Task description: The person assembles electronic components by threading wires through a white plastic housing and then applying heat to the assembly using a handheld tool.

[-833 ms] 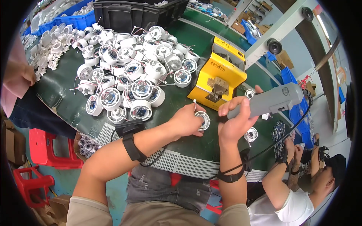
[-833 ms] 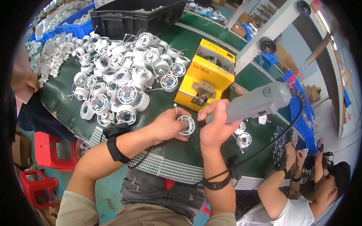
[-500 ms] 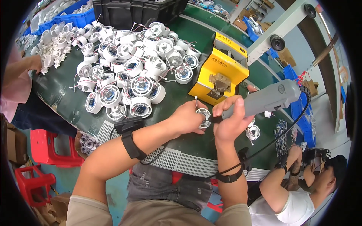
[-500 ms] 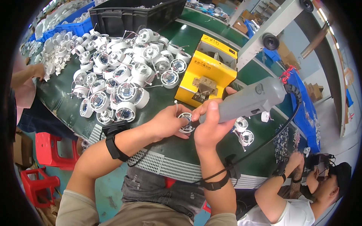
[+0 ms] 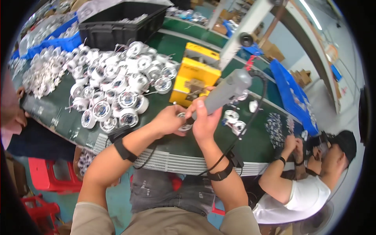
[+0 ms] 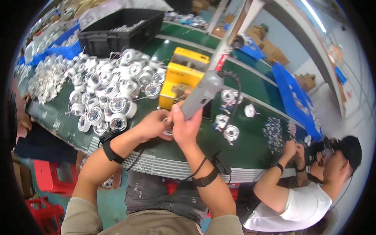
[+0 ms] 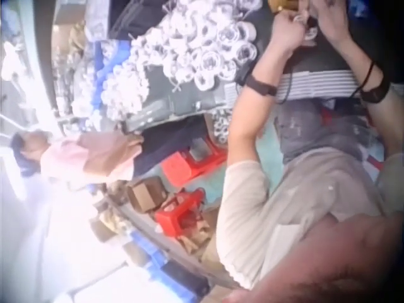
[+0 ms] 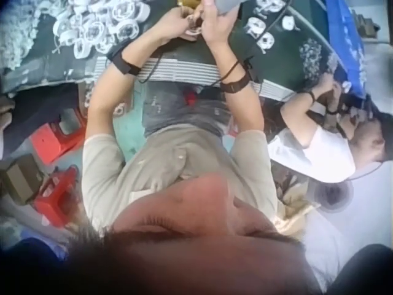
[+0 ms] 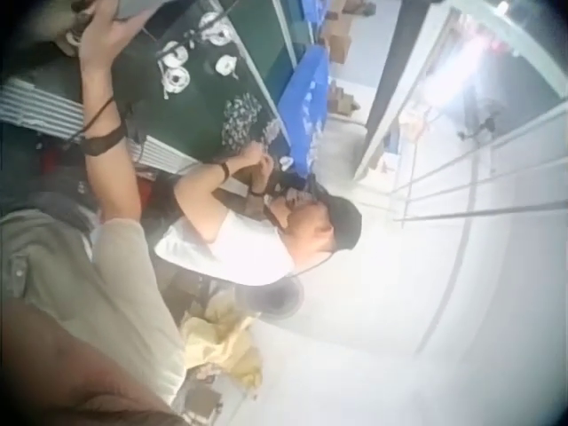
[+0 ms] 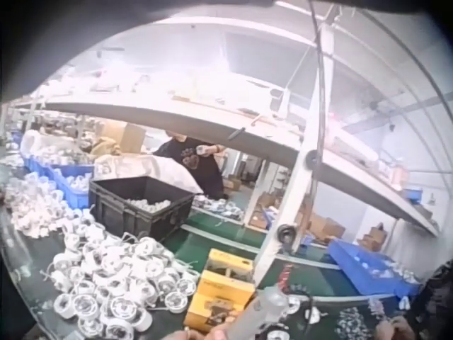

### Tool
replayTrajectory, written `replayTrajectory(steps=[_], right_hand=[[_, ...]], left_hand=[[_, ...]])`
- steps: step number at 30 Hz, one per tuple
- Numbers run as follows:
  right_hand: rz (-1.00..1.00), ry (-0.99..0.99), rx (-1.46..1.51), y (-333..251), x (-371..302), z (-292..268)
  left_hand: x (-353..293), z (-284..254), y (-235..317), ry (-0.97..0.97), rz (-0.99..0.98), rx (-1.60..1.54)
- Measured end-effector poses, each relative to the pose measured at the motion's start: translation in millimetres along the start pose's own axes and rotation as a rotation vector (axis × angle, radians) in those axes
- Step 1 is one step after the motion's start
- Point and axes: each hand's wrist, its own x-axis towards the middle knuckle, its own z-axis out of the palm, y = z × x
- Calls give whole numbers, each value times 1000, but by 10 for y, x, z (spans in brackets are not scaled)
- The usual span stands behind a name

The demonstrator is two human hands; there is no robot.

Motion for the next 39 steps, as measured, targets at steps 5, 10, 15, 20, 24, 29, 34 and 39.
replayTrajectory(steps=[5, 10, 15, 20, 24, 29, 34, 39], right_hand=[[-137, 136, -657, -219, -65, -1106], [353, 246, -1290, -510, -245, -1961], [725, 373, -260, -538, -571, -1693], [818, 335, 463, -529, -935, -859], [762, 190, -33, -517, -895, -650], [-77, -291, -682, -594, -425, -829], [237, -431, -474, -528, -364, -875], [259, -254, -54, -223, -525, -977]], left_hand=[[-338, -469, 424, 1013, 783, 911], [-476, -479, 593, 1221, 798, 866], [-406, -296, 279, 131, 632, 1030], [-420, 269, 84, -286, 991, 708], [-359, 157, 116, -332, 716, 555], [-369, 89, 114, -676, 414, 163], [-350, -33, 178, -753, 135, 48], [-273, 13, 123, -684, 113, -225]])
